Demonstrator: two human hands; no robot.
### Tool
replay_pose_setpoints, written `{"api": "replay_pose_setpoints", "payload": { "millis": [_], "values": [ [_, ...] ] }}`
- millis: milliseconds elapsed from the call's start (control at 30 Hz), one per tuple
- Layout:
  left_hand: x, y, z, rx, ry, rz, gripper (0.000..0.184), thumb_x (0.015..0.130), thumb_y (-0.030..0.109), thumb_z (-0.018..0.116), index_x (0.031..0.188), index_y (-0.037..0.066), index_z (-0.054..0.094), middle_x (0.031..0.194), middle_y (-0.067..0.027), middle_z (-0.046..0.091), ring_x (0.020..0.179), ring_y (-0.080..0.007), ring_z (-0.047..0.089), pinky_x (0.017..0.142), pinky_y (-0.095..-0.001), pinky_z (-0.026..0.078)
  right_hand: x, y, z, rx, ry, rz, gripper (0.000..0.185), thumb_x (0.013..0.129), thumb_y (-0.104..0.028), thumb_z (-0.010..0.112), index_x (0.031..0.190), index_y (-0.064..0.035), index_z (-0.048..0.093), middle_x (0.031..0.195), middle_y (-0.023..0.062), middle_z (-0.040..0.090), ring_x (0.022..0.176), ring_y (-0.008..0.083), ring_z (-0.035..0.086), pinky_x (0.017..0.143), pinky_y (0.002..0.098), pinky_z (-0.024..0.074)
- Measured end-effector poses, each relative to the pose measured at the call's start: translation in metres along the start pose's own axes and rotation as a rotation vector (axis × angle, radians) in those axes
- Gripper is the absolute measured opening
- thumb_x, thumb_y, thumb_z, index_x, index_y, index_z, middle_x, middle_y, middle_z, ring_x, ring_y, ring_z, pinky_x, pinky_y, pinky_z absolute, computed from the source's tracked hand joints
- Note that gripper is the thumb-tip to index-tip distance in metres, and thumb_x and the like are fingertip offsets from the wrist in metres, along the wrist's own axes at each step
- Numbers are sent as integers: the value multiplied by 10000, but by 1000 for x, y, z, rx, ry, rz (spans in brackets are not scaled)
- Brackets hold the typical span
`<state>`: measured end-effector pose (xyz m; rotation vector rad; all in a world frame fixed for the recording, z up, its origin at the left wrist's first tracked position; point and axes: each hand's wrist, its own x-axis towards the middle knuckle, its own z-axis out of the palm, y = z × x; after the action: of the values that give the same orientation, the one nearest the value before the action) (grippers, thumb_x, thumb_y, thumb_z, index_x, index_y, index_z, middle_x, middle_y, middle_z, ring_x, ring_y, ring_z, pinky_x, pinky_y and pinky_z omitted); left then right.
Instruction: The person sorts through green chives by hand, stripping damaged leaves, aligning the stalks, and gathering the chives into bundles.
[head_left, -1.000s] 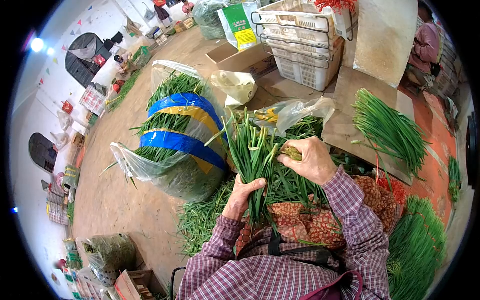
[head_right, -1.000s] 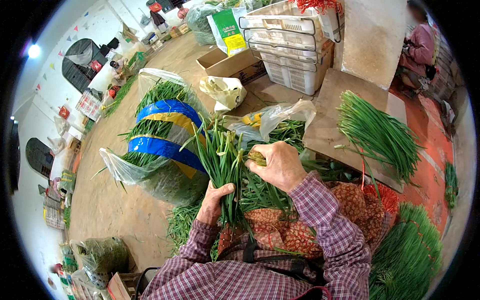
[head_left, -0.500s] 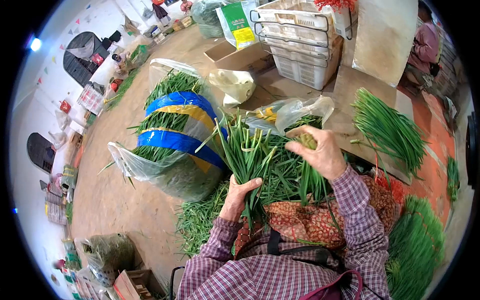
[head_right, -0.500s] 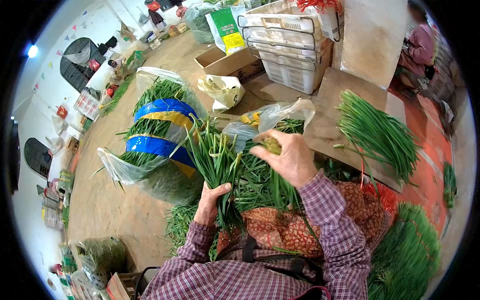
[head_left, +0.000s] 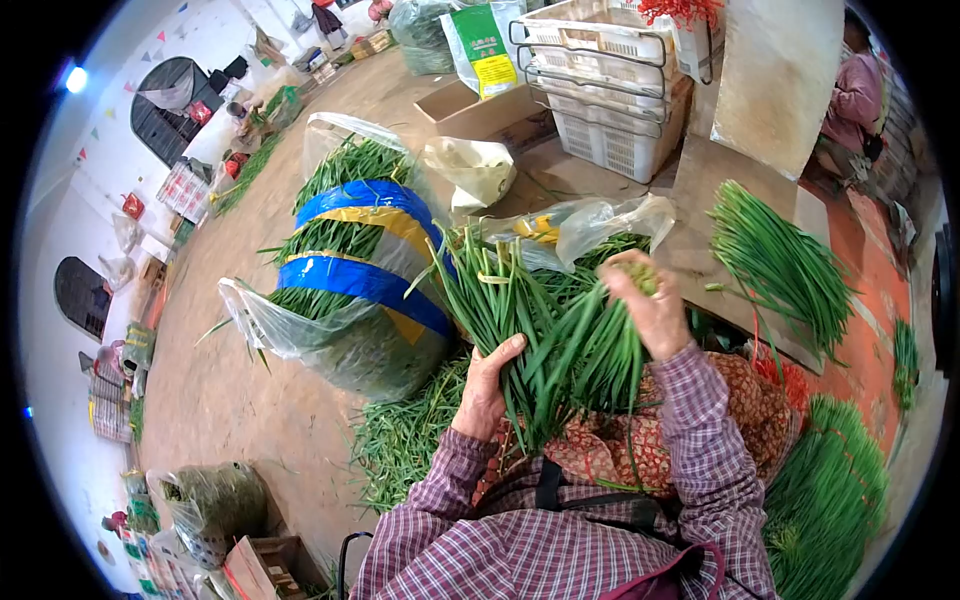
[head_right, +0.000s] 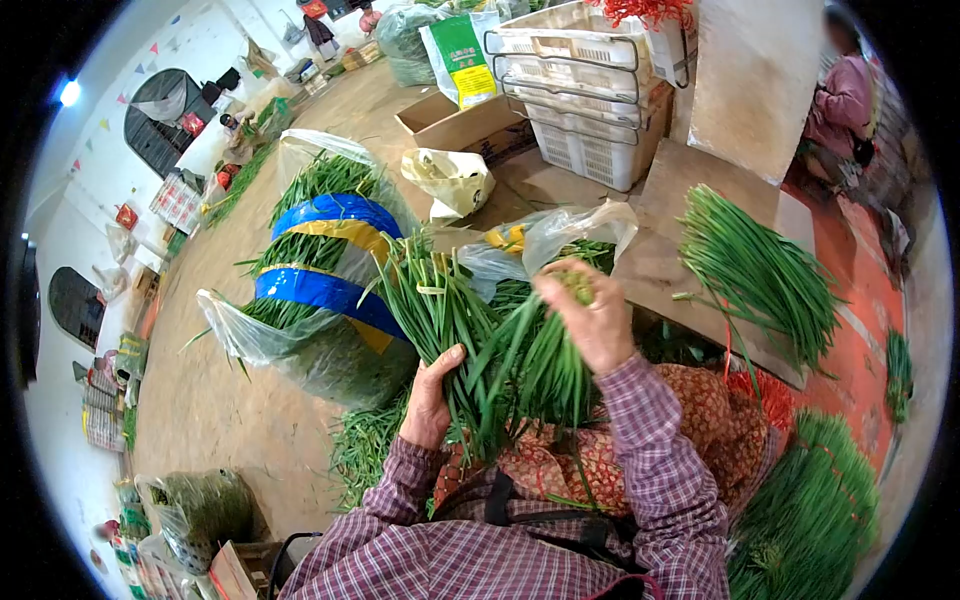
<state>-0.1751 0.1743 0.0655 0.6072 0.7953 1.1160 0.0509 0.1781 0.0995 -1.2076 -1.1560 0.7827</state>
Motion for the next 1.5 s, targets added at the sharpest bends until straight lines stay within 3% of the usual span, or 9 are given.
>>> {"api": "replay_pose_setpoints", "payload": {
  "millis": [167,367,500,700,867,1033,1167,1367,1500],
  "values": [
    [5,7,-16,109,41,109,311,750,61,741,1030,17,614,893,-64,666,728,-150,651,625,-289,563,25,5,-78,326,316,65,298,811,-345,706,968,-108,618,829,5,649,723,127,635,647,321,540],
    [5,5,-11,199,7,125,229,760,41,729,965,22,630,827,-51,667,625,-124,629,536,-257,527,25,-26,-57,72,-10,-110,361,852,-337,660,1079,-63,597,794,35,650,600,126,627,528,268,549],
    [-1,1,4,206,-22,108,213,771,29,717,966,17,630,851,-50,669,652,-116,628,562,-253,524,22,-23,-4,17,-276,44,462,788,-430,722,1058,-66,632,752,28,655,582,89,585,534,233,500],
    [-3,-6,5,170,-92,67,318,772,46,718,1058,22,582,907,-62,663,692,-122,630,580,-259,526,22,-24,27,-107,-293,-54,418,773,-345,752,960,18,665,748,34,651,666,87,566,630,253,474],
    [7,-10,-23,-176,-243,-202,556,792,118,701,1283,28,454,1137,-106,601,960,-213,632,800,-350,561,18,-16,20,-93,-301,-50,312,788,-268,732,954,-13,666,772,41,657,707,71,565,687,252,475],
    [1,-7,1,-62,-209,-143,525,789,99,707,1256,29,479,1108,-101,612,935,-202,638,795,-354,561,12,-17,27,-120,-267,-48,318,783,-269,737,941,-5,655,748,27,644,670,61,549,641,245,470],
    [-1,-2,4,7,-178,-109,433,776,47,693,1175,13,527,985,-110,652,794,-207,661,640,-332,578,12,-10,26,-55,-188,-70,305,792,-247,743,970,-11,669,717,7,635,619,50,541,562,225,459],
    [2,8,4,186,-66,24,290,766,-12,709,1028,38,594,864,-57,672,659,-128,633,543,-250,530,13,-39,19,-487,-123,-268,251,795,-276,734,961,-91,693,740,32,681,544,67,574,545,223,503],
    [2,8,7,292,-100,114,292,757,-22,717,1021,22,600,835,-44,662,627,-109,612,520,-230,500,6,-40,36,-830,-240,-504,278,757,-298,741,918,-82,671,761,51,651,630,185,629,579,326,513]
  ]
}}
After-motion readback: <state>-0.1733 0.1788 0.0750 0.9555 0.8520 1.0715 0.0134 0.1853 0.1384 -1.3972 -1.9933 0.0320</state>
